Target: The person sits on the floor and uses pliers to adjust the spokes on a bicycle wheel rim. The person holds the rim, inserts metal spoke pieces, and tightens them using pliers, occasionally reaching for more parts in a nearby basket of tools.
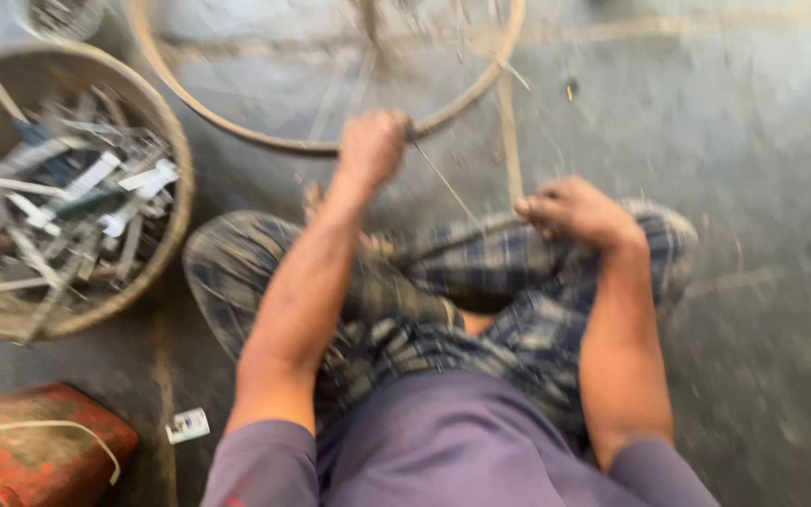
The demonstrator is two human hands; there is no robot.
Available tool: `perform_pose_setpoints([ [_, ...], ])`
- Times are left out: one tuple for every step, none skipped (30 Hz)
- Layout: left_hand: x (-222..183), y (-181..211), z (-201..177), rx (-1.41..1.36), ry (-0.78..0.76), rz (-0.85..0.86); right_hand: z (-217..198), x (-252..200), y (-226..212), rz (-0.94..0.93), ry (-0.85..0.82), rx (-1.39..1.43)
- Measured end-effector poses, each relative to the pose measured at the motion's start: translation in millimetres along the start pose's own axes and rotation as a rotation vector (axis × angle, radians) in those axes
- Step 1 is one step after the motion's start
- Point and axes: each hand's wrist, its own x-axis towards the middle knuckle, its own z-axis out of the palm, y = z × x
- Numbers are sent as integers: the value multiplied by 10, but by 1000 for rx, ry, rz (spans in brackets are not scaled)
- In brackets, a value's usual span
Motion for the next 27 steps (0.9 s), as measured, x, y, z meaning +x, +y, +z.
perform_pose_setpoints([
  [76, 21, -66, -8, 61, 7, 18, 29, -95, -1, 22, -16],
  [91, 90, -123, -16, 122, 15, 67, 12, -169, -3, 44, -32],
  [28, 182, -149, -38, 164, 15, 123, -46, -184, 19, 56, -46],
  [52, 177, -194, -44, 200, 37, 169, 8, -240, -8, 61, -90],
  [41, 194, -200, -60, 226, 55, 269, 63, -257, -19, 61, -134],
  [13, 226, -189, -77, 251, 73, 371, 106, -247, -31, 60, -178],
  [27, 245, -198, -72, 240, 77, 467, 177, -263, -54, 46, -155],
  [41, 278, -194, -67, 229, 81, 591, 257, -267, -77, 31, -133],
  [19, 301, -182, -62, 215, 78, 724, 332, -240, -98, 8, -112],
  [17, 300, -170, -54, 207, 85, 841, 412, -205, -228, 11, -204],
  [24, 289, -155, -46, 198, 92, 947, 482, -165, -357, 13, -294],
  [20, 276, -140, -39, 188, 99, 1028, 530, -129, -488, 14, -382],
  [16, 274, -122, -43, 191, 90, 1074, 543, -96, -428, -153, -343],
  [13, 271, -103, -48, 193, 81, 1103, 535, -73, -366, -319, -304],
  [21, 257, -81, -54, 197, 78, 1133, 526, -64, -301, -477, -264],
  [9, 237, -55, -47, 181, 68, 1180, 513, -60, -267, -527, -207],
  [10, 224, -14, -42, 169, 62, 1210, 497, -48, -234, -569, -151],
  [0, 210, 28, -37, 156, 57, 1241, 471, -32, -200, -611, -95],
  [40, 192, 59, -10, 150, 68, 1256, 484, -56, -197, -541, -64],
  [26, 190, 76, 17, 145, 80, 1304, 484, -90, -196, -470, -32],
  [56, 189, 60, 32, 156, 81, 1281, 516, -169, -208, -384, -2],
  [66, 207, 30, 47, 168, 83, 1237, 515, -223, -166, -290, 62],
  [33, 231, -1, 5, 199, 99, 1233, 494, -234, -123, -204, 132],
  [48, 250, -38, -38, 229, 115, 1199, 522, -249, -82, -118, 205],
  [36, 276, -68, -44, 219, 109, 1207, 567, -245, -53, -69, 312],
  [44, 296, -100, -51, 208, 103, 1225, 657, -251, -26, -22, 420],
  [47, 316, -136, -59, 195, 92, 1248, 749, -251, 5, 21, 526],
])
